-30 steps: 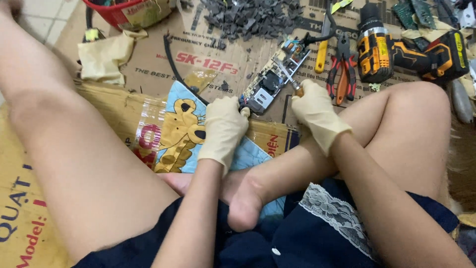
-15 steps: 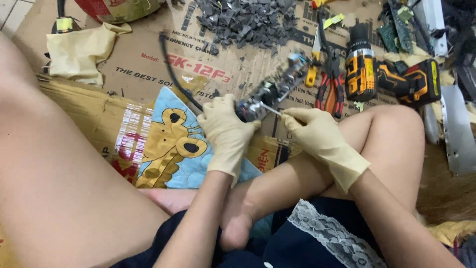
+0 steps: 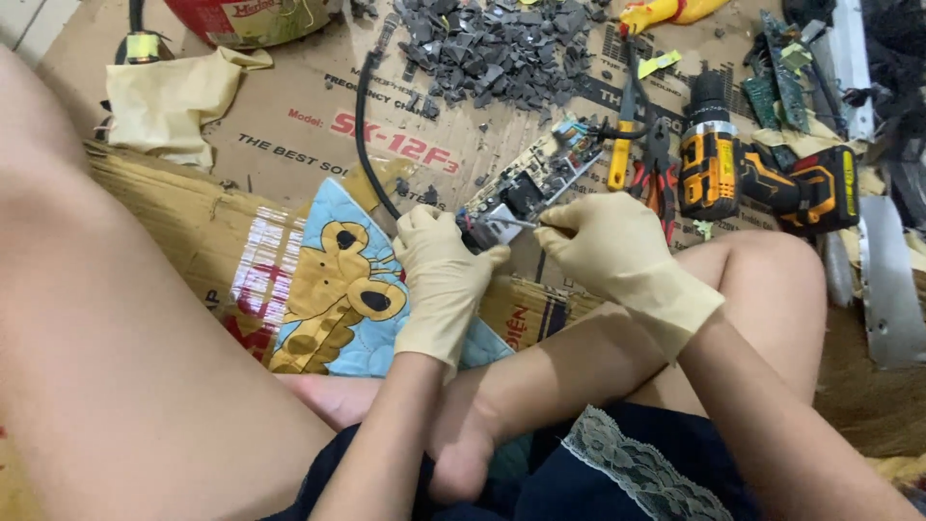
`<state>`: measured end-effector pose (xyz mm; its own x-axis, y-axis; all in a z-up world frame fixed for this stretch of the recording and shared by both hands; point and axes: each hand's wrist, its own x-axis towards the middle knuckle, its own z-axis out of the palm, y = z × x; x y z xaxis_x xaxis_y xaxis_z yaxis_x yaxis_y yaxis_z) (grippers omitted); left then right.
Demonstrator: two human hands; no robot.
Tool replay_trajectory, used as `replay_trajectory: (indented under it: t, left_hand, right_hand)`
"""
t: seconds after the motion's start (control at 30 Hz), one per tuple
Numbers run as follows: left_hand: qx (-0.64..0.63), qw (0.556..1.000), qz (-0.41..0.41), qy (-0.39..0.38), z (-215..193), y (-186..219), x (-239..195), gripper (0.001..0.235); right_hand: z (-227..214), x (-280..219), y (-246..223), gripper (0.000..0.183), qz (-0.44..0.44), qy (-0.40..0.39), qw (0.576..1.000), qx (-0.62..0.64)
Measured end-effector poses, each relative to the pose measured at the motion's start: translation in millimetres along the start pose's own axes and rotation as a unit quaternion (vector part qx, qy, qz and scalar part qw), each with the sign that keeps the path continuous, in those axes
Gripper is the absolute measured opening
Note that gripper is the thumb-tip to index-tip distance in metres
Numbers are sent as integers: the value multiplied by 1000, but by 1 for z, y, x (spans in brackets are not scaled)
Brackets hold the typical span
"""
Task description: The person sits on the floor and uses a screwdriver to remove screws from a small electronic device. They carefully unscrew fasteners and separate parts of the device while surrounded by various tools and electronic components.
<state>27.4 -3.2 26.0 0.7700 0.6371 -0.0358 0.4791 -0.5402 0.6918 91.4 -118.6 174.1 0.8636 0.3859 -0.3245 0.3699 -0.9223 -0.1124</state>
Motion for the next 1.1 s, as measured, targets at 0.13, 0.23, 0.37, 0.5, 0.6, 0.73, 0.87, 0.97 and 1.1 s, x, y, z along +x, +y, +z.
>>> replay_trajectory:
  t: [0.13,0.23,0.37,0.5,0.6,0.73,0.87,0.97,1.1]
  left_hand:
    - [-31,997,23,61,3,-15,-7,46]
    - [-73,994,17,74,-2,-12,-13,36]
    - [-70,989,42,121,-7,-9,-19,41]
    - [-66,985,52,150,3,-15,-19,44]
    - [-33,982,75,167,9,-24,-17,44]
    - [-32,979,104,173,10,-22,-15,42]
    - [-30,980,99,172,5,-20,-18,39]
    - [-6,981,95,167,20,-28,-13,39]
    - [-2,983,93,161,25,-30,-12,41]
  right_hand:
    - [2,16,-10,35,-31,-19,999,-17]
    - [4,26,-15,34,-50,-26,998,-29]
    - [5,33,-24,33,-88,-31,992,-84]
    - [18,41,-38,27,-131,1,982,-139]
    - [13,35,-56,33,-133,11,971,-197]
    - [5,44,-54,33,-112,6,965,-238]
    - [0,62,-63,31,-109,-45,965,-232]
    - [-8,61,-91,39,-50,-83,966,-240]
    - [-2,78,-75,24,-182,-63,945,-265]
